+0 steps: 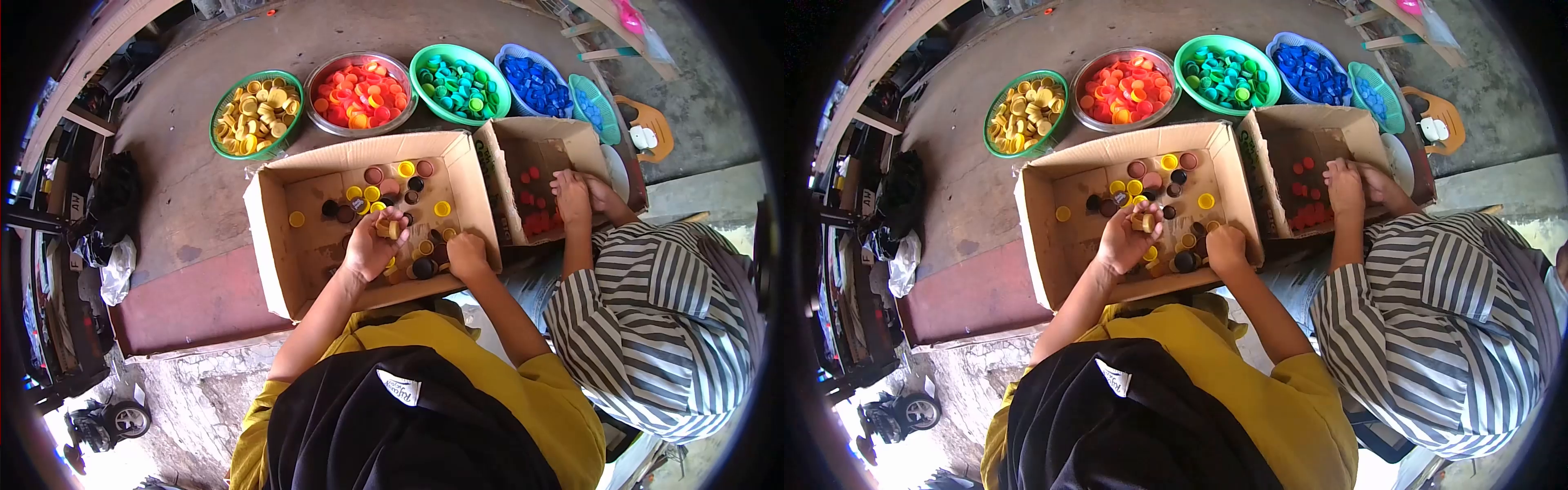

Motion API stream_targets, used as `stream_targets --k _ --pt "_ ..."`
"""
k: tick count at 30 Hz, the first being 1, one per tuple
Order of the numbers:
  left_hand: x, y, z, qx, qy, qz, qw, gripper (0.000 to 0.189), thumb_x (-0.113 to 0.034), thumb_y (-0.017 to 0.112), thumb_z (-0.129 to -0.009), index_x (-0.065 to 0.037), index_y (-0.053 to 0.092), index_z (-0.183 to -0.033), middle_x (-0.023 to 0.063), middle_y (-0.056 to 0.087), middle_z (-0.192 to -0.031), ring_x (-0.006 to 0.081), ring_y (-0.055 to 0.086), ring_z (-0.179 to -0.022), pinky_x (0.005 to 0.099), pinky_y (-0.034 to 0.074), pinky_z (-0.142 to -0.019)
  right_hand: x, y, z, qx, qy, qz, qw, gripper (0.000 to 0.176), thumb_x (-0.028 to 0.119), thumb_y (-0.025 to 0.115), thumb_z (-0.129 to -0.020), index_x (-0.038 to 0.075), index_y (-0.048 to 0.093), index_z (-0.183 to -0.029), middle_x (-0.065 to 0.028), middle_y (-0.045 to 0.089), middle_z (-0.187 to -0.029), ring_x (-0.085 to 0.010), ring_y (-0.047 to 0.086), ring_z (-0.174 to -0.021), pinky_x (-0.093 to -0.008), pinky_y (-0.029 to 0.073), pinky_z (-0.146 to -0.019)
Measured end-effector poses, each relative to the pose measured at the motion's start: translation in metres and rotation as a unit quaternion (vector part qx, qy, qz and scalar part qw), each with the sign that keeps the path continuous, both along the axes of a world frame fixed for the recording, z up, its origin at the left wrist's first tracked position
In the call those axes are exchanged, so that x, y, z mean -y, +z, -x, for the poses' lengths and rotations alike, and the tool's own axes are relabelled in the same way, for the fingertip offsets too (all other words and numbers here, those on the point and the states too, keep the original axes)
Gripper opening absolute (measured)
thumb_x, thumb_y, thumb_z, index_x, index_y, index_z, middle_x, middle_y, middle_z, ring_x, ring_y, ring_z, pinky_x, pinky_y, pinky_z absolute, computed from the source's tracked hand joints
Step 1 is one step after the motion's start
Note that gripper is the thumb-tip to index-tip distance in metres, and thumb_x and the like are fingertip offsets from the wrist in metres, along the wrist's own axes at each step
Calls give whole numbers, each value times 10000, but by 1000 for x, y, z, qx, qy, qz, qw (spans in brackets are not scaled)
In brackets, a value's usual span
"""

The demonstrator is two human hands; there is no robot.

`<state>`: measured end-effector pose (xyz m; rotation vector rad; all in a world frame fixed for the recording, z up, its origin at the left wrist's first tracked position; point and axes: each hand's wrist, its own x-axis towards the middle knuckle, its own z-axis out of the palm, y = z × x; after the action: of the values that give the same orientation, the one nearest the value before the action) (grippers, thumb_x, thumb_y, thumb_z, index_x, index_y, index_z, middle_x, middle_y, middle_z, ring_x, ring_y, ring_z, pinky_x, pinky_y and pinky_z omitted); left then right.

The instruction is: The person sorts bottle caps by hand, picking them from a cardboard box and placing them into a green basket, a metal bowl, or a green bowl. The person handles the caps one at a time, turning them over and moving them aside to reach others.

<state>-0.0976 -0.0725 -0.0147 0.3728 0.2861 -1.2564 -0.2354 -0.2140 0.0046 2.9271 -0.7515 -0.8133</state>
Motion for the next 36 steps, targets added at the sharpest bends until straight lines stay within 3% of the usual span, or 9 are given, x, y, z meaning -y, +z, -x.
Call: stream_targets --k 7,19,22,26,29,30,32,35,36 --pt "-2 4 -4 -31 32 30 999 227 -244 395 -899 -52 488 -977 93 538 -961 227 533 -937 330 459 -820 -2 -10 6 62 -20 -26 998 147 60 519 -751 5 655 -763 -179 627 -824 -308 631 -784 -386 516 -663" --pt "-3 8 -5 -18 42 33 998 250 -257 417 -895 -46 516 -986 90 556 -973 229 535 -952 336 459 -832 2 -9 9 30 -19 -63 997 156 64 517 -751 -3 648 -801 -211 607 -860 -334 620 -806 -391 516 -685" --pt "-3 11 -4 2 40 34 999 265 -267 413 -898 -44 516 -995 95 560 -987 229 534 -967 343 456 -846 6 -15 7 30 -8 -67 997 135 79 572 -712 14 652 -800 -210 605 -867 -334 619 -805 -385 517 -691" --pt "-2 12 -2 23 35 -13 999 292 -286 391 -907 -41 511 -1012 104 557 -1008 233 528 -988 355 446 -868 10 -12 9 80 -14 -107 991 126 99 659 -604 27 634 -705 -175 611 -751 -301 615 -736 -375 506 -668" --pt "-1 5 -1 38 21 -26 999 319 -301 367 -915 -39 502 -1035 108 553 -1022 238 520 -1002 372 429 -892 26 1 13 202 -15 -248 947 137 105 685 -534 22 589 -586 -113 579 -577 -241 589 -612 -319 470 -580" --pt "-1 4 -1 43 15 -24 999 328 -306 359 -918 -38 499 -1044 109 552 -1026 240 518 -1006 378 421 -901 29 13 9 213 -48 -312 925 131 84 697 -576 20 611 -652 -84 592 -610 -169 589 -616 -274 455 -560" --pt "-1 8 0 46 -1 -31 998 342 -310 337 -923 -47 501 -1067 89 554 -1009 224 513 -1001 383 405 -913 24 31 0 316 -102 -423 843 164 95 707 -623 9 619 -731 -97 619 -683 -197 600 -622 -287 471 -601" --pt "0 17 1 41 -20 -51 998 375 -335 319 -928 -53 502 -1094 76 552 -1008 216 507 -1006 391 395 -914 -6 69 -24 458 -96 -448 762 190 85 702 -685 3 625 -839 -94 628 -800 -185 601 -706 -274 469 -646" --pt "0 19 1 38 -25 -60 997 388 -346 315 -928 -54 502 -1101 75 551 -1012 216 505 -1011 394 395 -911 -12 77 -30 447 -65 -437 778 247 87 706 -693 -9 611 -900 -116 618 -888 -194 598 -794 -280 462 -705"
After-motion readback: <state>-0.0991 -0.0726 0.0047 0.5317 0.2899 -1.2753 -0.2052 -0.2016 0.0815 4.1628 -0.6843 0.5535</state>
